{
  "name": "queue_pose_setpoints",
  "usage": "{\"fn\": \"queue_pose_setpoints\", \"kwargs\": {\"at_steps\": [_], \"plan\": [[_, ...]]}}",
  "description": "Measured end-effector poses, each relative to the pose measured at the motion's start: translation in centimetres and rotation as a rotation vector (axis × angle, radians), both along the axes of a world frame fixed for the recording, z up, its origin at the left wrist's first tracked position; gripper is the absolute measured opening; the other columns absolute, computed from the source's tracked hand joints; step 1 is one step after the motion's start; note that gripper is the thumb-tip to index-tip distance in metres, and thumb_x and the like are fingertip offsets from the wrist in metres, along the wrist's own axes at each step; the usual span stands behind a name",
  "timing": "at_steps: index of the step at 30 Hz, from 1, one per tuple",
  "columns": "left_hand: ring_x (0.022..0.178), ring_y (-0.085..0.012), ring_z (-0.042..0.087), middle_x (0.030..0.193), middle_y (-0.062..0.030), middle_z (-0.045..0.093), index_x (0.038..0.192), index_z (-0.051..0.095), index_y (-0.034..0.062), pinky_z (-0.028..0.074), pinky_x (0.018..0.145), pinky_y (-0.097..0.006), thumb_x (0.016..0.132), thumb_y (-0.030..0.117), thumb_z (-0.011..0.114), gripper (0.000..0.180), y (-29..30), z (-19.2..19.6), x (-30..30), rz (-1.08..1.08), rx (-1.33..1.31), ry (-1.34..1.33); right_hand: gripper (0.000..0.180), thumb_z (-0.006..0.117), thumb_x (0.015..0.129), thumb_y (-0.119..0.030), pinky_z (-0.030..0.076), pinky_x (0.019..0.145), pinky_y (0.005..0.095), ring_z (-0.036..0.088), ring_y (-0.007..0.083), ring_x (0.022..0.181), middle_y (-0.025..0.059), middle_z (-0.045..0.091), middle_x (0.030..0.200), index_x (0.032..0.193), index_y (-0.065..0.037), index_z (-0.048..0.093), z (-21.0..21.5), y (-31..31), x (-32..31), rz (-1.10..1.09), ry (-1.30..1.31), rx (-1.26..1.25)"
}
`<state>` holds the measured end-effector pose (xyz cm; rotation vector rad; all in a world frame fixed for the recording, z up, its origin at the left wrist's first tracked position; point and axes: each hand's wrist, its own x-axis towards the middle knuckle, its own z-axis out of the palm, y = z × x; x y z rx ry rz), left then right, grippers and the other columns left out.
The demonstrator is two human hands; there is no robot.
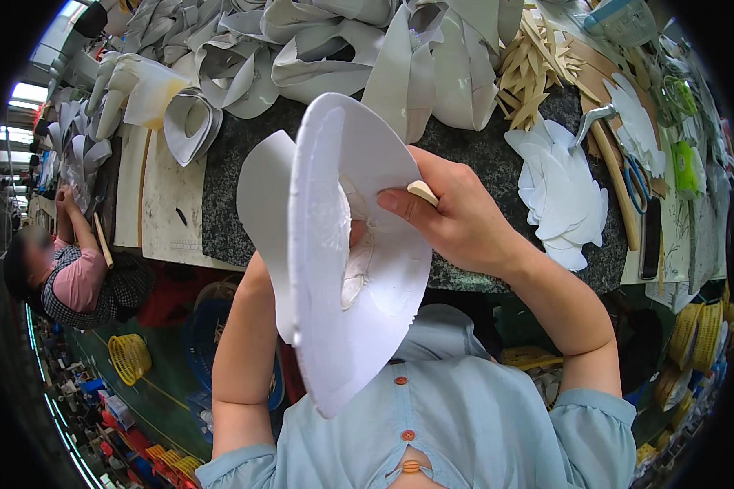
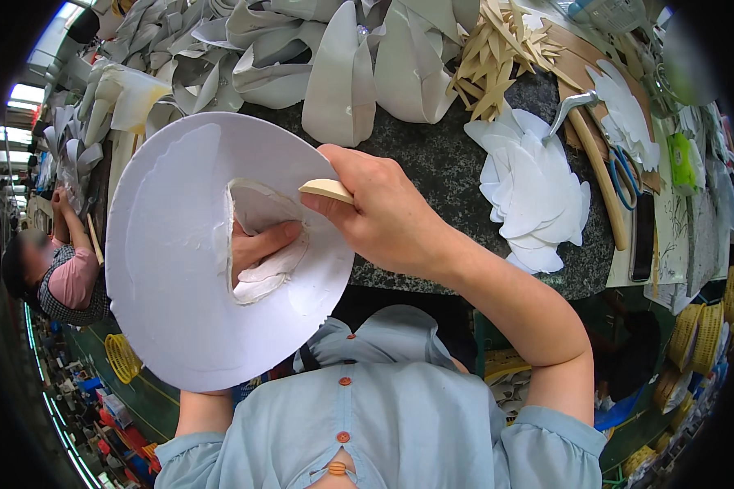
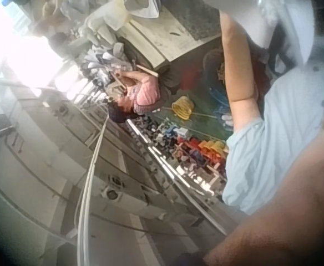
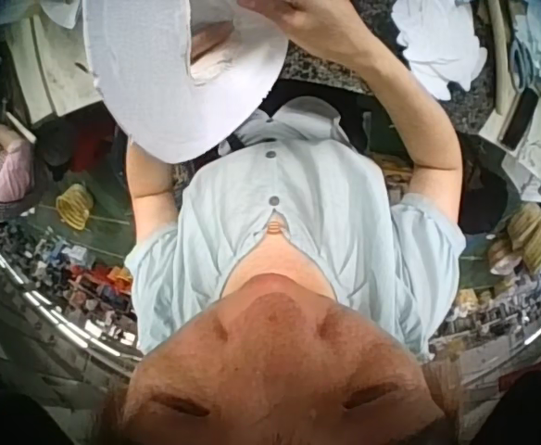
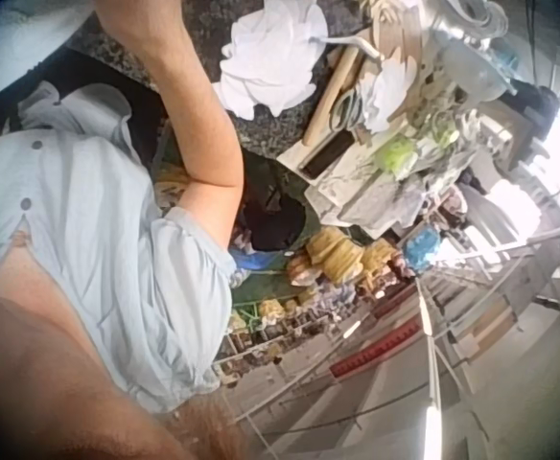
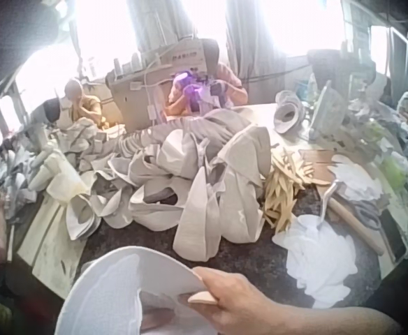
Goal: The person shapes white shoe upper pieces by tucking the inner lining using a wooden tool, folding and pressing the edges by hand, and setting the finished pieces on the workbench.
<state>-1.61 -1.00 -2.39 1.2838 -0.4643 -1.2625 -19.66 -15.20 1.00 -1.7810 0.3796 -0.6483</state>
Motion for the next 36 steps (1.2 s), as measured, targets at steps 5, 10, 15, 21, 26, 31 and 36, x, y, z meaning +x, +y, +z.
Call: {"fn": "queue_pose_setpoints", "kwargs": {"at_steps": [5,10,15,21,26,31,36], "plan": [[0.085,-0.0132,0.066,0.098,-0.0065,0.07,0.112,0.069,0.0015,0.054,0.071,-0.029,0.084,0.018,0.081,0.034,0.9,-0.3,-0.4,-0.003,-0.019,0.014,0.018,0.065,0.093,-0.01,0.05,0.069,0.0402,0.064,0.0371,0.079,0.0201,0.066,0.089,0.106,0.002,0.059,0.3,0.0,-0.2,-0.002,-0.038,-0.036],[0.084,-0.0131,0.067,0.096,-0.0064,0.07,0.111,0.069,0.0015,0.054,0.07,-0.029,0.084,0.018,0.081,0.034,1.2,-0.8,-0.1,0.002,-0.034,0.028,0.018,0.065,0.094,-0.01,0.05,0.069,0.0392,0.064,0.036,0.078,0.0194,0.066,0.089,0.106,0.002,0.059,0.5,0.1,-0.2,0.019,-0.04,-0.022],[0.082,-0.013,0.067,0.095,-0.0063,0.071,0.111,0.069,0.0015,0.055,0.07,-0.029,0.083,0.018,0.082,0.034,1.0,-1.6,-1.0,0.014,-0.054,0.046,0.023,0.069,0.094,-0.015,0.05,0.071,0.038,0.063,0.0268,0.08,0.0145,0.066,0.091,0.108,0.0,0.059,-0.4,0.0,-0.2,0.02,-0.004,0.083],[0.076,-0.0082,0.064,0.086,-0.0039,0.071,0.098,0.07,-0.002,0.051,0.067,-0.023,0.086,-0.002,0.07,0.012,-1.2,1.3,-0.5,-0.269,0.133,-0.393,0.066,0.081,0.086,-0.033,0.045,0.074,0.0256,0.049,0.0107,0.082,-0.0001,0.05,0.092,0.133,-0.001,0.048,-3.2,-3.0,-3.2,0.188,0.388,0.344],[0.078,-0.0101,0.066,0.091,-0.006,0.071,0.107,0.069,-0.0035,0.054,0.069,-0.024,0.092,0.008,0.067,0.018,0.2,0.1,1.6,-0.055,-0.021,-0.184,0.045,0.05,0.106,-0.039,0.039,0.068,0.0222,0.042,0.0055,0.076,-0.0025,0.052,0.095,0.133,-0.003,0.05,-2.8,-2.4,-5.5,0.065,0.25,0.888],[0.095,-0.0171,0.069,0.111,-0.011,0.069,0.124,0.061,-0.0034,0.059,0.075,-0.031,0.092,0.011,0.068,0.036,0.4,-0.4,1.7,-0.031,0.111,0.002,0.025,0.052,0.106,-0.021,0.041,0.067,0.0207,0.048,0.0036,0.078,-0.0036,0.058,0.095,0.121,-0.004,0.061,-2.7,-1.5,-5.4,-0.015,0.141,0.974],[0.094,-0.0138,0.068,0.105,-0.0082,0.071,0.118,0.065,-0.0026,0.056,0.08,-0.03,0.093,0.006,0.067,0.027,1.3,-1.3,1.1,-0.019,0.009,0.065,0.017,0.067,0.097,-0.012,0.047,0.079,0.018,0.058,0.0017,0.085,-0.0035,0.067,0.088,0.107,-0.001,0.072,-0.4,-1.6,-3.1,0.033,0.195,0.567]]}}
